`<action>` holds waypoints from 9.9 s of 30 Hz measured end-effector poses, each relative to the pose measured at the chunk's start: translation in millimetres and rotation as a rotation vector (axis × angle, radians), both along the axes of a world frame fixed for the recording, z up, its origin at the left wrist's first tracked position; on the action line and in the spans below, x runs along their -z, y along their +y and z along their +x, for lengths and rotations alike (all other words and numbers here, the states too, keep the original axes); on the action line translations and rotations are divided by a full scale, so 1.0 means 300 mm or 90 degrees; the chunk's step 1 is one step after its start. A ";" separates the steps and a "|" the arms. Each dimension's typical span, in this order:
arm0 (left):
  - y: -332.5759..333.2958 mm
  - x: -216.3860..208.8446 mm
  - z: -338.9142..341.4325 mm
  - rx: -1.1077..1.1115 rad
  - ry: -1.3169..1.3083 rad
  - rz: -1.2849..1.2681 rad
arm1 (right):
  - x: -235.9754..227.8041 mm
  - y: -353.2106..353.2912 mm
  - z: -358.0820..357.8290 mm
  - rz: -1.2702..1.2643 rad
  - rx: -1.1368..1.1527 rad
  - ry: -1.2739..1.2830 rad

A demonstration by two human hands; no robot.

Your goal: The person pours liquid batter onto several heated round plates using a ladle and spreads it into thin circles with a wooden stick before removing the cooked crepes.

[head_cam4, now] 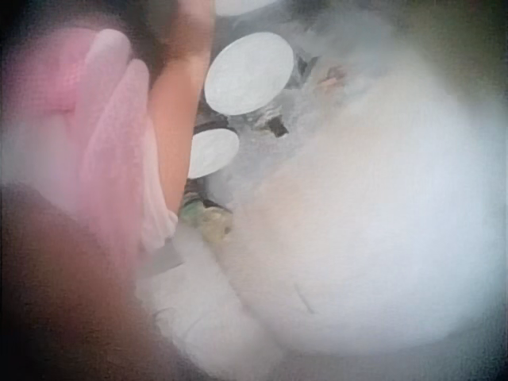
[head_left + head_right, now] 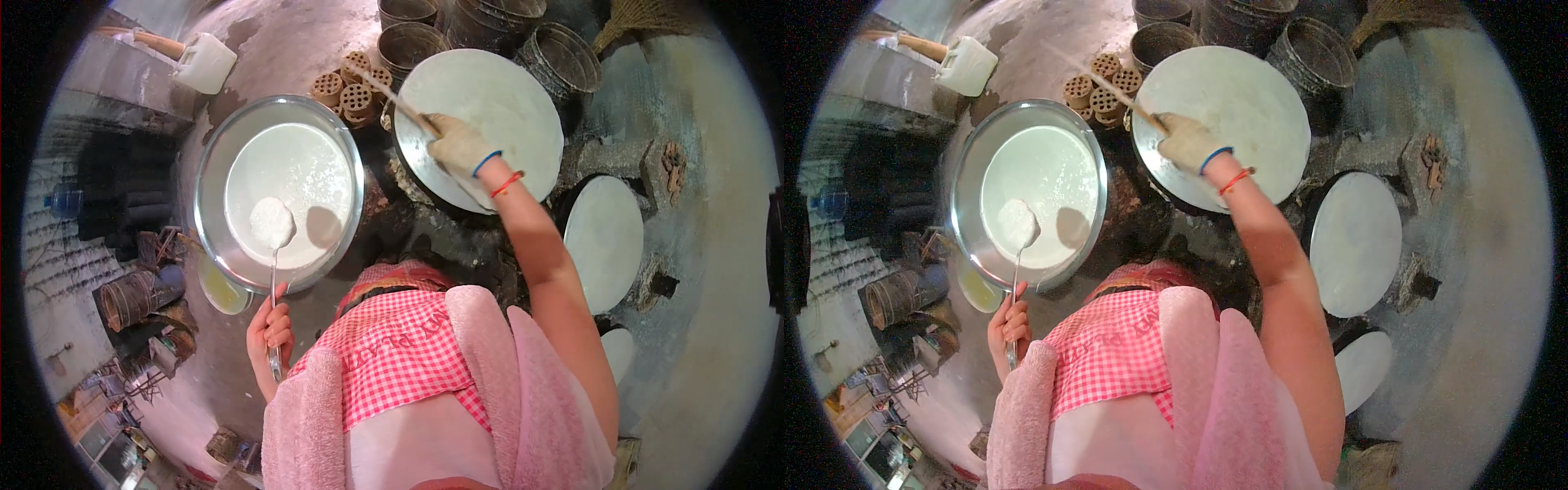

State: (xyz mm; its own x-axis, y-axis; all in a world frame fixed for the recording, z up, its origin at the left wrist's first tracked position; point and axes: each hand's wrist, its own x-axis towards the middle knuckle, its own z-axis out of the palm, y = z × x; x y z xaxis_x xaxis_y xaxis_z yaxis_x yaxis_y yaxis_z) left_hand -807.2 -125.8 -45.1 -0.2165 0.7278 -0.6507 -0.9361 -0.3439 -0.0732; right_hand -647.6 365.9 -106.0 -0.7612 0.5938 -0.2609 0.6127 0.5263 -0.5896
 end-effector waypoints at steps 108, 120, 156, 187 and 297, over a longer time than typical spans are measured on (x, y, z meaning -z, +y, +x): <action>0.501 -0.162 0.604 0.539 1.543 0.226 | 0.094 -1.688 1.084 0.100 0.744 0.315; 1.261 0.226 0.508 0.581 1.469 0.214 | 0.022 -0.777 0.966 -0.232 0.698 0.444; 0.091 0.785 -0.165 0.252 0.454 -0.442 | 0.208 -0.221 0.512 -0.145 0.609 0.265; 0.170 0.403 0.102 -0.118 0.300 -0.189 | 0.077 0.206 0.940 -0.368 0.531 0.321; -0.210 0.384 -0.500 0.070 0.480 -0.226 | 0.184 -0.736 0.524 -0.181 0.822 0.188</action>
State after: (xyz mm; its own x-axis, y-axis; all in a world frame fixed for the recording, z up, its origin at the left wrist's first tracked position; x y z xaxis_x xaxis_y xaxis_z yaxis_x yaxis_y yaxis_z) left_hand -957.3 -188.9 -160.3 -0.6253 0.5494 -0.5542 -0.7199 -0.1321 0.6813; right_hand -490.5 145.1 -161.1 0.2450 0.8747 -0.4181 0.4057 -0.4842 -0.7752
